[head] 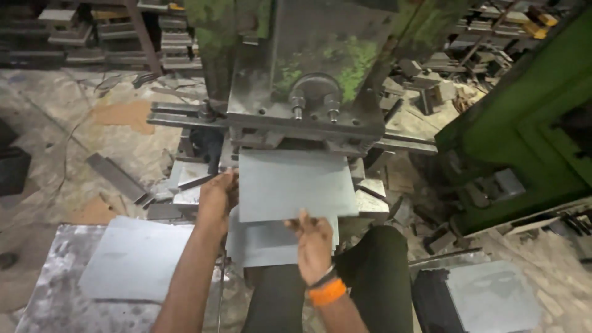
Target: The recorder is placing metal sheets into an industrial stamping machine and processing them sequentially.
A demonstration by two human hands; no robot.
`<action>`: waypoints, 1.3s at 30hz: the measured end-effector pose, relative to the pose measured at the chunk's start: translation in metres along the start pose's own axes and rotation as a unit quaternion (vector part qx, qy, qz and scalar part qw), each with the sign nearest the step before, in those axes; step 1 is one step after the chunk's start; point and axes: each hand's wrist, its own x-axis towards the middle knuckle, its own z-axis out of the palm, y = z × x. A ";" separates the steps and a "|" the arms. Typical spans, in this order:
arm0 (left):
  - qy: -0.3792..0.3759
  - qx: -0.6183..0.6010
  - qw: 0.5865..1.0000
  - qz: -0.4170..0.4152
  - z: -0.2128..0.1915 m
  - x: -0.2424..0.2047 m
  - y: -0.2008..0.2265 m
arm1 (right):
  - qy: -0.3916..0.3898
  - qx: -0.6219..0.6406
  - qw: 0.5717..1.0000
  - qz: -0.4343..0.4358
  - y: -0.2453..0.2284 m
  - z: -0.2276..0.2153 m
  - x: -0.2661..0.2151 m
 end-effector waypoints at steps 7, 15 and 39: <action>0.013 0.004 0.998 -0.060 -0.008 -0.028 -0.023 | 0.008 0.007 0.996 -0.091 -0.022 0.018 0.029; 0.047 -0.011 0.997 -0.061 -0.020 -0.067 -0.024 | 0.103 0.008 0.994 -0.032 0.025 0.012 0.046; 0.061 -0.024 0.998 -0.016 -0.044 -0.052 -0.035 | 0.081 -0.205 0.973 -0.066 -0.017 0.082 0.101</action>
